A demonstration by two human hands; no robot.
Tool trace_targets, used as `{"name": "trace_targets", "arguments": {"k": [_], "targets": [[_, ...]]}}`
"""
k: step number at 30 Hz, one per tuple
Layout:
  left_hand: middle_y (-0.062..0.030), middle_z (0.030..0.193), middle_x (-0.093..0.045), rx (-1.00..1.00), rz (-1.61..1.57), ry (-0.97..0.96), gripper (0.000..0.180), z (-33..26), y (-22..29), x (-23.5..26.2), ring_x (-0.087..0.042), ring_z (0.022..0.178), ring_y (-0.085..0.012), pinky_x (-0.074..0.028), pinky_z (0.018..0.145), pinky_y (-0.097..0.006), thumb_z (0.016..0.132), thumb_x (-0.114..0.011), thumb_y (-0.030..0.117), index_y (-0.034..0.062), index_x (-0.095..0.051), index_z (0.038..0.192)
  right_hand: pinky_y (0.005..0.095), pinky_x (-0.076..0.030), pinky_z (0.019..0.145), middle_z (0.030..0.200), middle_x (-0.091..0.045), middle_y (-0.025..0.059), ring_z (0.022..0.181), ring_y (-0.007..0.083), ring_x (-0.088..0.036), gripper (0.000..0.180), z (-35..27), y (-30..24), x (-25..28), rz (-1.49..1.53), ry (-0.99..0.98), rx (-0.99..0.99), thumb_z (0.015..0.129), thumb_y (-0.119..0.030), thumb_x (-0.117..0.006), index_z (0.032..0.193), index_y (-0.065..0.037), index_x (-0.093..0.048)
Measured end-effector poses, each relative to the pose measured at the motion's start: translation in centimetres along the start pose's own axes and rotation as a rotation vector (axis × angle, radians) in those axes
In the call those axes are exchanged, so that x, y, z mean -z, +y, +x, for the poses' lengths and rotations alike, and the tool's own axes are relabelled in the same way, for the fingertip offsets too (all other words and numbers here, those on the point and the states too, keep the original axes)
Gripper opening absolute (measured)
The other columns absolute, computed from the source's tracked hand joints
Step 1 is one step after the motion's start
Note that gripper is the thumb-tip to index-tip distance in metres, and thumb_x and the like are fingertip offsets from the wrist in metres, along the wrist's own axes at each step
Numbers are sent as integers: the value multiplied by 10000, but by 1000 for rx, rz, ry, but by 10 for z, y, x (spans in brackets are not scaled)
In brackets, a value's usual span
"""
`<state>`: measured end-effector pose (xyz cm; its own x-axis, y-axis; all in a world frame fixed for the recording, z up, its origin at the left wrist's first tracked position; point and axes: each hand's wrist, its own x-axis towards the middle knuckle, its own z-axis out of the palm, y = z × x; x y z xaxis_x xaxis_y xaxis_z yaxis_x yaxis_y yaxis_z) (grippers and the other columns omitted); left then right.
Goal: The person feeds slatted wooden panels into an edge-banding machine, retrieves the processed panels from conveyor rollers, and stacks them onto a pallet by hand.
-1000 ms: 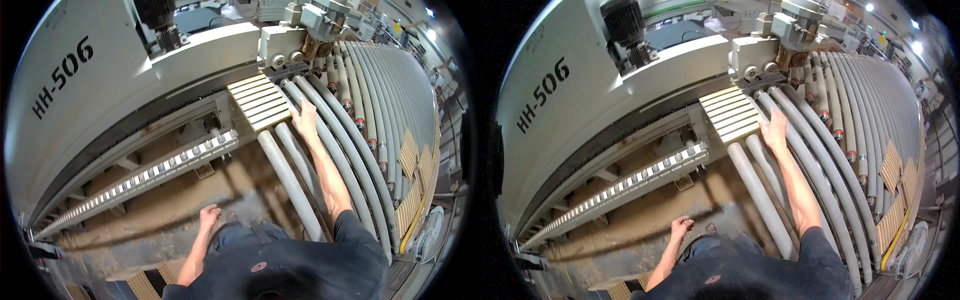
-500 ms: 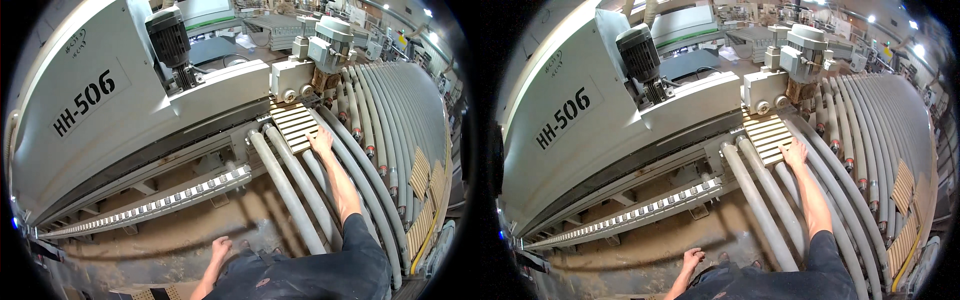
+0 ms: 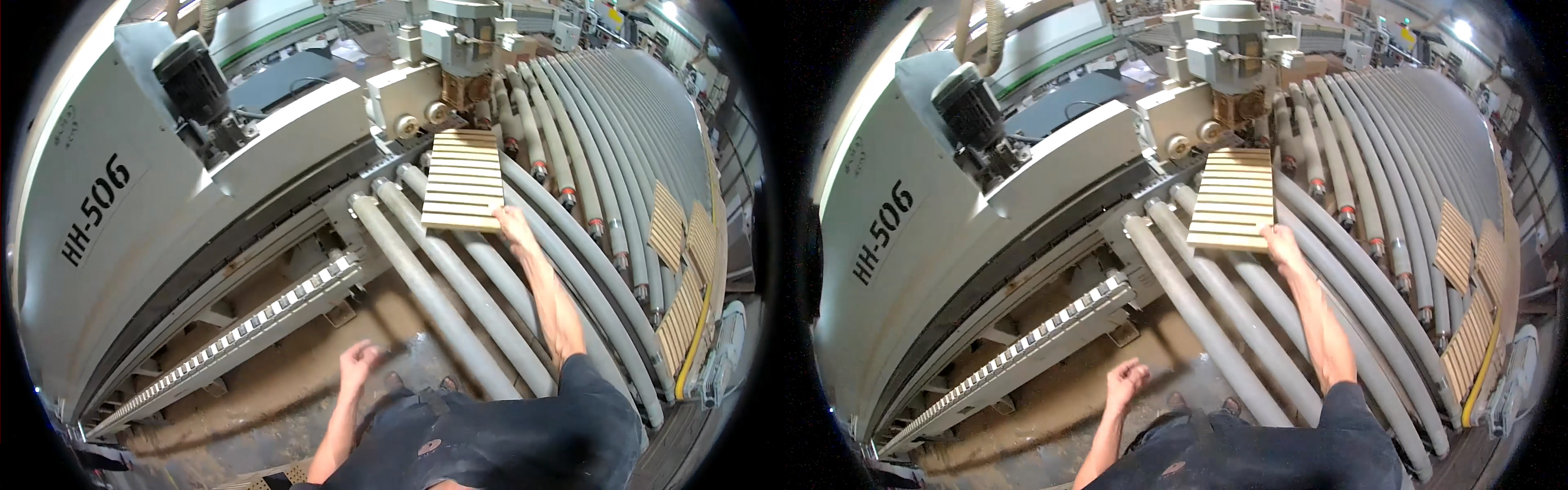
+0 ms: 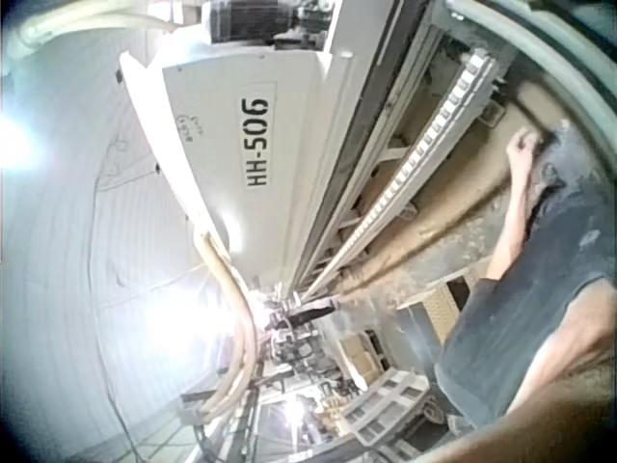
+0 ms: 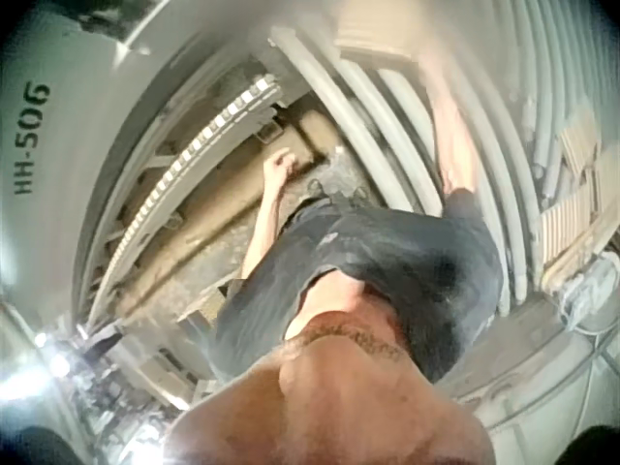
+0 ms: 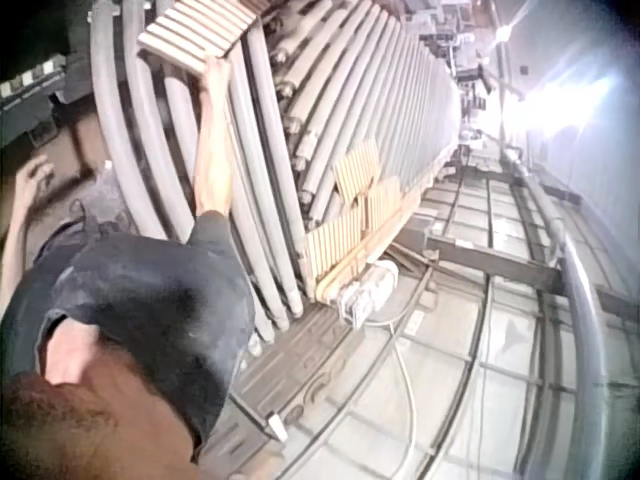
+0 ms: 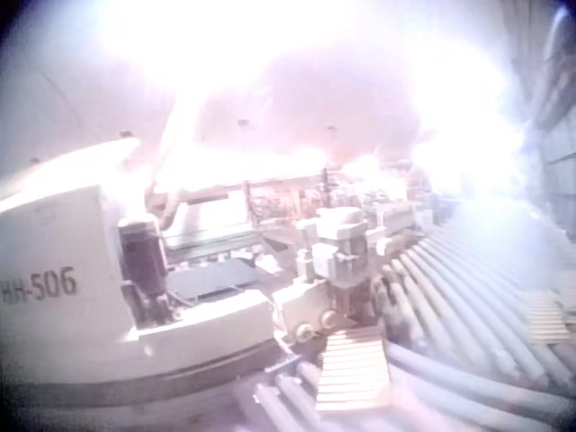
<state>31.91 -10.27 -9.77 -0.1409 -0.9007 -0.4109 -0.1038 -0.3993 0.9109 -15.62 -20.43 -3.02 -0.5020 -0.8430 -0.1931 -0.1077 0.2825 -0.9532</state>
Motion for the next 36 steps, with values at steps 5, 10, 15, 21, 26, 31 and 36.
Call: {"name": "trace_targets", "arguments": {"k": [5, 10, 15, 21, 26, 31, 36], "targets": [[-173, 1132, -710, 11, -230, -261, 580, 44, 92, -46, -688, 960, -219, -550, 839, -352, 952, -674, 345, -70, -545, 1336, 297, -479, 742, 908, -628, 45, 828, 110, -548, 306, -147, 54, -1, 448, 25, -28, 986, -293, -612, 985, 12, -632], [-97, 1050, -683, 59, -499, -538, 558, 47, 142, -110, -648, 881, -221, -527, 878, -382, 887, -741, 353, -42, -596, 1254, 293, -497, 848, 1034, -646, 77, 938, 119, -587, 347, -289, 6, -21, 376, 26, 86, 987, -273, -613, 1133, 40, -592], [-146, 1147, -677, -214, -303, -554, 626, -23, 191, -107, -667, 984, -221, -539, 906, -365, 780, -827, 239, -70, -574, 1262, 285, -481, 832, 1035, -634, 67, 928, 106, -566, 373, -302, 13, -6, 267, -80, 258, 966, -268, -635, 1157, 49, -587], [-125, 1077, -716, -693, 219, -327, 429, -97, 181, -64, -664, 971, -203, -528, 882, -342, 814, -762, 121, -60, -644, 1185, 342, -314, 1126, 1420, -512, 132, 1289, 203, -467, 518, -247, -60, -30, 765, -303, 451, 1099, -322, -339, 1468, 35, -409], [-278, 1321, -599, -1388, 685, -117, 588, -130, 157, -90, -618, 1186, -426, -498, 995, -446, 705, -712, -29, -64, -591, 1279, 346, -340, 1161, 1423, -532, 172, 1345, 247, -490, 762, -166, -50, -94, 1214, -1006, 473, 1008, -553, -437, 1498, 24, -353], [-265, 1343, -589, -1453, 863, 22, 556, -129, 128, -82, -597, 1213, -423, -492, 1001, -448, 721, -787, 64, -32, -629, 1245, 365, -322, 1170, 1443, -514, 155, 1369, 248, -457, 731, -174, -50, -132, 1400, -1162, 564, 1016, -537, -452, 1511, -8, -360], [-252, 1365, -579, -1420, 923, -15, 614, -135, 126, -79, -576, 1244, -412, -469, 1028, -449, 710, -853, 197, -24, -636, 1240, 366, -319, 1169, 1440, -516, 142, 1364, 245, -453, 729, -182, -42, -143, 1398, -1095, 538, 1016, -542, -455, 1511, -14, -367]]}}
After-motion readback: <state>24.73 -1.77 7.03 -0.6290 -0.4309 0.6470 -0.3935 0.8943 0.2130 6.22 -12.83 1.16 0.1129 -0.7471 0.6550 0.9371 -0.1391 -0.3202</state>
